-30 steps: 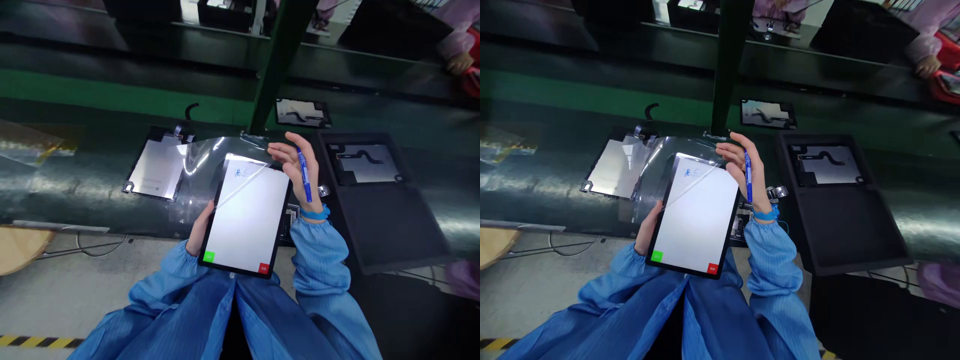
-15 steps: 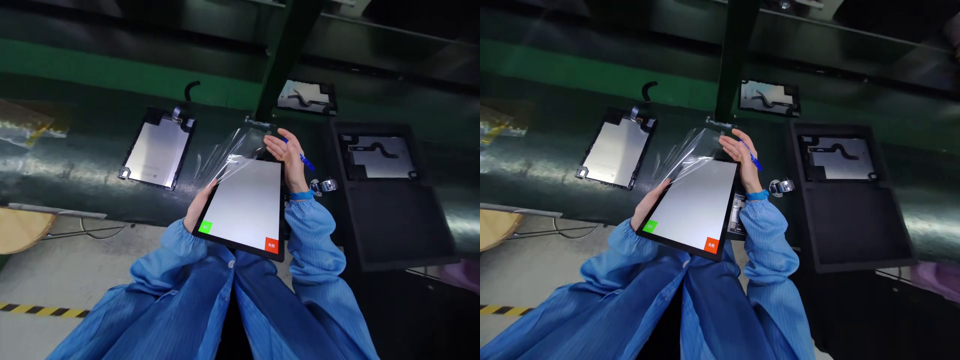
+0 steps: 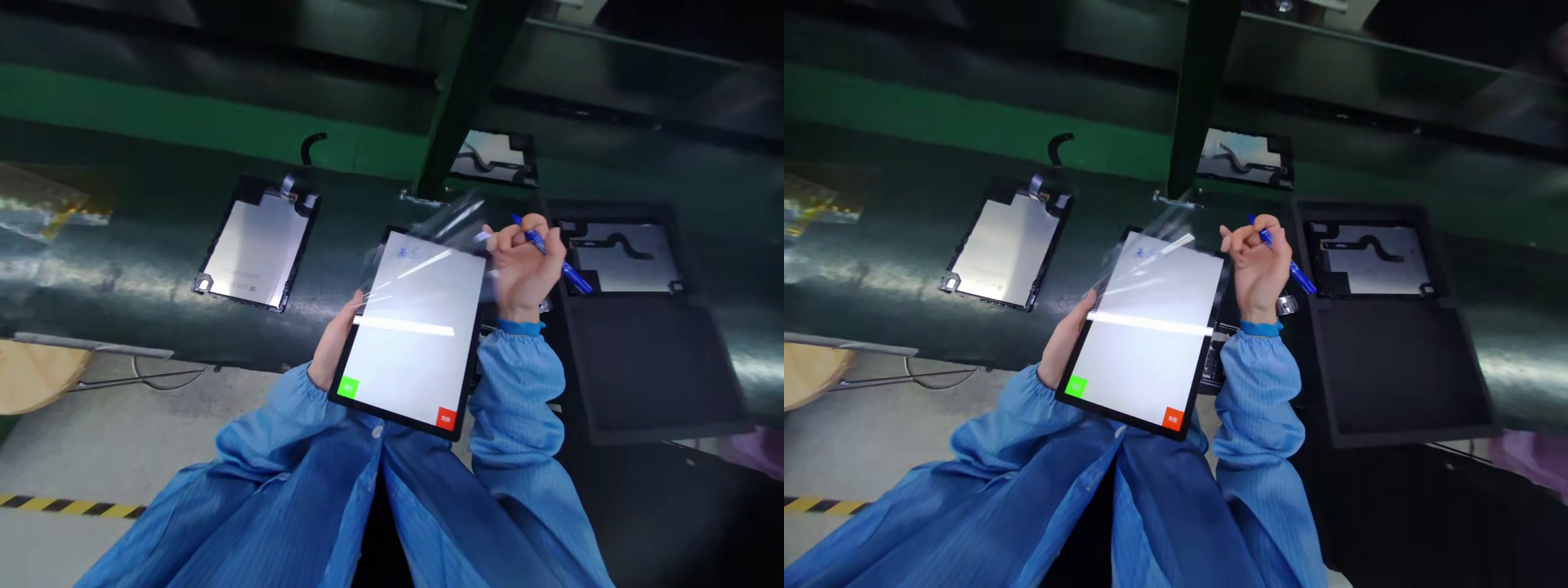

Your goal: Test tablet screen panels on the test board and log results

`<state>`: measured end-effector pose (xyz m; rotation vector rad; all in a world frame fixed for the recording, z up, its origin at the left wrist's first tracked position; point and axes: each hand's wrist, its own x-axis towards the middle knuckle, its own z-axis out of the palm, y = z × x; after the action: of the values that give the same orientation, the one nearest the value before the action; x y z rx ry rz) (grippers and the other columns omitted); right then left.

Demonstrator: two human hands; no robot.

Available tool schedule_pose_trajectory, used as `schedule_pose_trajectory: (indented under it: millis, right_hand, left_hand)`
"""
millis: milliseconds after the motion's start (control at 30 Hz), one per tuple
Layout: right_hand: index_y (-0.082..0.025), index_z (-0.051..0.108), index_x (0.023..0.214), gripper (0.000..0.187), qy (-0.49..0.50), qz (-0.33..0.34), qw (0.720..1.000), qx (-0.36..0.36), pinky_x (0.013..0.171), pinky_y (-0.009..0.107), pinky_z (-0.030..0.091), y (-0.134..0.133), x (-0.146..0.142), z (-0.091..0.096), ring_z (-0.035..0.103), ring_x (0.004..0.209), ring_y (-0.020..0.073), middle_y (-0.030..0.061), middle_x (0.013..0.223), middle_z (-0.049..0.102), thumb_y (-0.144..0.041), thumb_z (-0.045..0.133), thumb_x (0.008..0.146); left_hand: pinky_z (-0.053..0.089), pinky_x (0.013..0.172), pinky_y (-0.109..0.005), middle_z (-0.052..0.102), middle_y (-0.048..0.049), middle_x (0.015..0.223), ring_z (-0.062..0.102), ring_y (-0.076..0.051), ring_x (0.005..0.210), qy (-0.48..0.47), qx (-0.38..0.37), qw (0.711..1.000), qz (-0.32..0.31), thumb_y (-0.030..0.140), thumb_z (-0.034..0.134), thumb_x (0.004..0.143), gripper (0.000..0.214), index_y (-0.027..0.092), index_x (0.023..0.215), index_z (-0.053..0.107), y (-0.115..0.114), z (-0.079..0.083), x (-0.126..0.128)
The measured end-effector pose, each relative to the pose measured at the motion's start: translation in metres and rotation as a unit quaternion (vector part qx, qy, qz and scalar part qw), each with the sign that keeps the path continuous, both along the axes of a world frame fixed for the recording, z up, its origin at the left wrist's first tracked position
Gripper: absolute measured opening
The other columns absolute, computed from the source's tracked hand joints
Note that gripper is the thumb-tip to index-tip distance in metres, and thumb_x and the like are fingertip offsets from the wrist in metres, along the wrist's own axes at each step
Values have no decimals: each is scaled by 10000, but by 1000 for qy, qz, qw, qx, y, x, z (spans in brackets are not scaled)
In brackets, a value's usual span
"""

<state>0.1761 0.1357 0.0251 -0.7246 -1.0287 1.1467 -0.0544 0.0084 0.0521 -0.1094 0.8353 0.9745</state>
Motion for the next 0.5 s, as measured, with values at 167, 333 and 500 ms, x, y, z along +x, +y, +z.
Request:
schedule_pose_trajectory:
  millis: [167,333,500]
  right_hand:
    - [-274,529,892,230,-47,-99,992,65,905,370,548,-19,5,28,598,661,143,-40,713,614,-499,486,910]
    - [-297,573,961,129,-288,-183,922,184,832,401,571,-70,-12,66,691,850,208,-4,891,682,-395,622,894]
    - [-285,552,1296,626,-632,79,724,266,1150,671,353,-119,-45,78,346,1449,413,99,1493,504,-480,810,760]
  left_hand:
    - [598,849,-377,773,-119,896,748,-288,869,19,36,999,-1,432,427,995,459,91,1084,720,-13,-17,-7]
    - [597,830,-347,776,-104,891,749,-271,852,50,61,996,29,391,443,987,413,106,999,740,-21,-22,-11]
    - [551,957,-409,761,-99,1072,695,-322,1079,-12,91,996,8,463,530,936,458,146,1231,678,-31,-21,-10]
